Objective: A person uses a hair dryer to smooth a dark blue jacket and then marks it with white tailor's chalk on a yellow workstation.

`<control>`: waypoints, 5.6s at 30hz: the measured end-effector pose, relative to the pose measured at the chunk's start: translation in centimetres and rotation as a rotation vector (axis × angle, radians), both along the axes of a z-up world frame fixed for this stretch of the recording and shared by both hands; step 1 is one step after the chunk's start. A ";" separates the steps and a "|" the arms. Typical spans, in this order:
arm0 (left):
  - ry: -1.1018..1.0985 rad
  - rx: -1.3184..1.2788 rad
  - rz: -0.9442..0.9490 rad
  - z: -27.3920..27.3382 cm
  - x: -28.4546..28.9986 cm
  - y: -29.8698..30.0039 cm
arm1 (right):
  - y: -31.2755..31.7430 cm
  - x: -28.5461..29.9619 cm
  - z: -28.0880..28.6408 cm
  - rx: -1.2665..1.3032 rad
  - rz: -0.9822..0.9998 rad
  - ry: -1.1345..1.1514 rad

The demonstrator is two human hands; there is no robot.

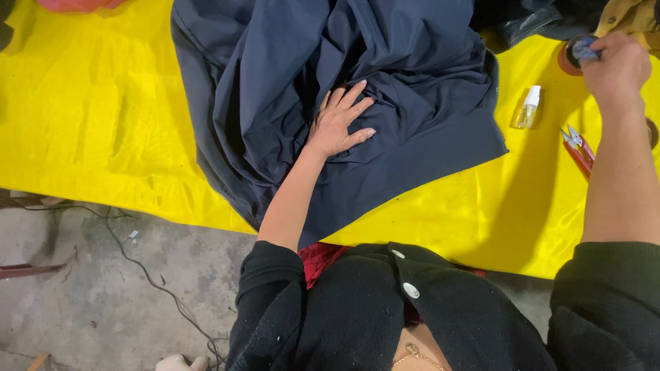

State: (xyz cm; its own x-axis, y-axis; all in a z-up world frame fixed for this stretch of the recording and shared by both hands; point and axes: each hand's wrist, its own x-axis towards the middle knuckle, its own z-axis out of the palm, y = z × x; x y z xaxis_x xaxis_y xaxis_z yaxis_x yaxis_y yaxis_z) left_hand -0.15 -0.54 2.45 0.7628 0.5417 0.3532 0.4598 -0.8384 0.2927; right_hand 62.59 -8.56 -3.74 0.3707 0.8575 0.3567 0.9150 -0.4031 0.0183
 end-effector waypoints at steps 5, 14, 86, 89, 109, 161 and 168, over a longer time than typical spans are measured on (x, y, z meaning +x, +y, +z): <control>-0.005 -0.032 -0.003 -0.1 0.0 0.2 | -4.7 -10.2 6.0 0.096 0.117 -0.099; 0.023 -0.037 0.012 0.1 -0.3 -0.2 | -7.0 -27.5 16.9 -0.225 -0.192 0.652; -0.053 -0.189 0.310 2.3 3.4 -1.4 | -1.3 -35.0 8.7 0.085 0.417 1.597; -0.032 -0.185 0.303 2.0 3.2 -1.6 | 0.2 -32.0 5.1 0.149 0.358 1.620; -0.004 -0.201 0.305 1.6 3.1 -1.4 | -4.8 -31.1 14.4 0.341 0.134 0.787; -0.023 -0.119 0.269 -1.0 2.5 -1.1 | -8.0 -35.3 7.6 0.056 0.144 1.862; -0.031 -0.103 0.254 -0.9 2.5 -1.2 | -9.3 -38.1 10.7 0.225 0.060 1.710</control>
